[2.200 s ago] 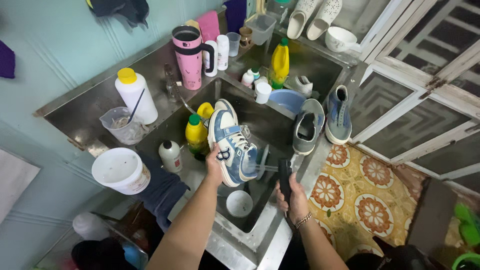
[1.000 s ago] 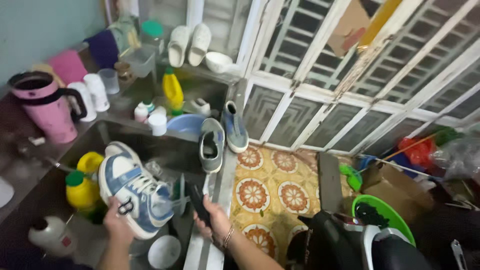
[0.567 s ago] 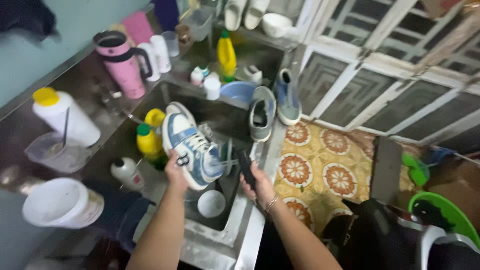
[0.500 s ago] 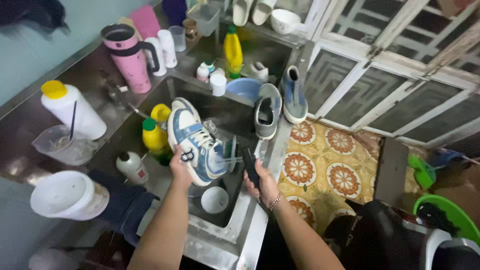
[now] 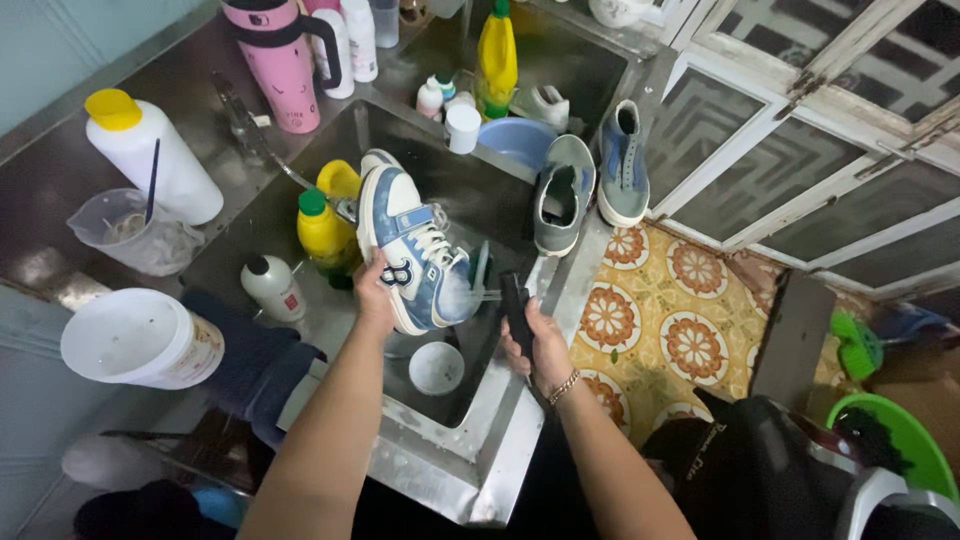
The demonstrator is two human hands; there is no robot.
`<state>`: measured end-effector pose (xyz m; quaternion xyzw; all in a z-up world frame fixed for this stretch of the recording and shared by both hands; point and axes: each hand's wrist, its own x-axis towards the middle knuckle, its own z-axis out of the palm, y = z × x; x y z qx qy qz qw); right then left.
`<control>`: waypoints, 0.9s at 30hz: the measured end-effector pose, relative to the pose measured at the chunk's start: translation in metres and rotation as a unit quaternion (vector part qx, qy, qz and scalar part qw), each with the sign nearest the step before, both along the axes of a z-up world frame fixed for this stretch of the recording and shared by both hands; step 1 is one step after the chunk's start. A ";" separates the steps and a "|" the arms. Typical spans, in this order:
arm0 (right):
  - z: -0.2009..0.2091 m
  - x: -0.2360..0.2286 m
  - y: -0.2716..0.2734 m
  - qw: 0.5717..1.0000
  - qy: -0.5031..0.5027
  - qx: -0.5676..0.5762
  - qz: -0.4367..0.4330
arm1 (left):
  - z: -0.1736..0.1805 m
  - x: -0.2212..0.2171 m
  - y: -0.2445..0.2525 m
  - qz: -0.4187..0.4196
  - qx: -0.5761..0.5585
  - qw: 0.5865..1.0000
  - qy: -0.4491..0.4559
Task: The person scrubs a blue and white sneaker with a toothbrush and cleaning solution, then rinses it under running water. They repeat the process on the sole and sides, using a brush to remove dirt and soap residue.
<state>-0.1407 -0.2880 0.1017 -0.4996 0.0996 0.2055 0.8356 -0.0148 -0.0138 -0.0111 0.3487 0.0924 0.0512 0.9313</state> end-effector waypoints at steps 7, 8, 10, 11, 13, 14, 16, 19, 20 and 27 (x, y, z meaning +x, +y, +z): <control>0.008 0.005 0.008 0.995 0.019 -0.099 -0.025 | 0.011 -0.002 -0.005 0.008 0.007 1.000 -0.016; 0.011 0.007 0.012 0.990 0.023 -0.138 -0.032 | 0.013 -0.003 -0.004 0.013 0.007 1.000 -0.012; 0.016 0.013 0.022 0.954 -0.020 -0.298 -0.037 | 0.018 -0.004 -0.001 0.047 0.060 0.997 -0.031; 0.019 0.017 0.028 0.908 -0.067 -0.413 -0.034 | 0.021 -0.003 0.001 0.063 0.086 0.993 -0.040; 0.023 0.021 0.039 0.802 -0.143 -0.579 -0.022 | 0.032 -0.006 0.005 0.094 0.179 0.976 -0.084; 0.025 0.024 0.044 0.753 -0.174 -0.635 -0.017 | 0.039 -0.008 0.007 0.109 0.225 0.962 -0.106; 0.025 0.031 0.052 0.634 -0.306 -0.710 -0.022 | 0.056 -0.014 0.008 0.134 0.266 0.945 -0.132; 0.017 0.051 0.061 0.512 -0.490 -0.706 0.001 | 0.083 -0.027 0.009 0.172 0.384 0.889 -0.180; 0.013 0.061 0.067 0.544 -0.481 -0.686 0.044 | 0.092 -0.029 0.009 0.182 0.431 0.861 -0.199; -0.021 0.108 0.092 0.774 -0.479 -0.398 0.110 | 0.093 -0.022 0.002 0.172 0.366 0.909 -0.100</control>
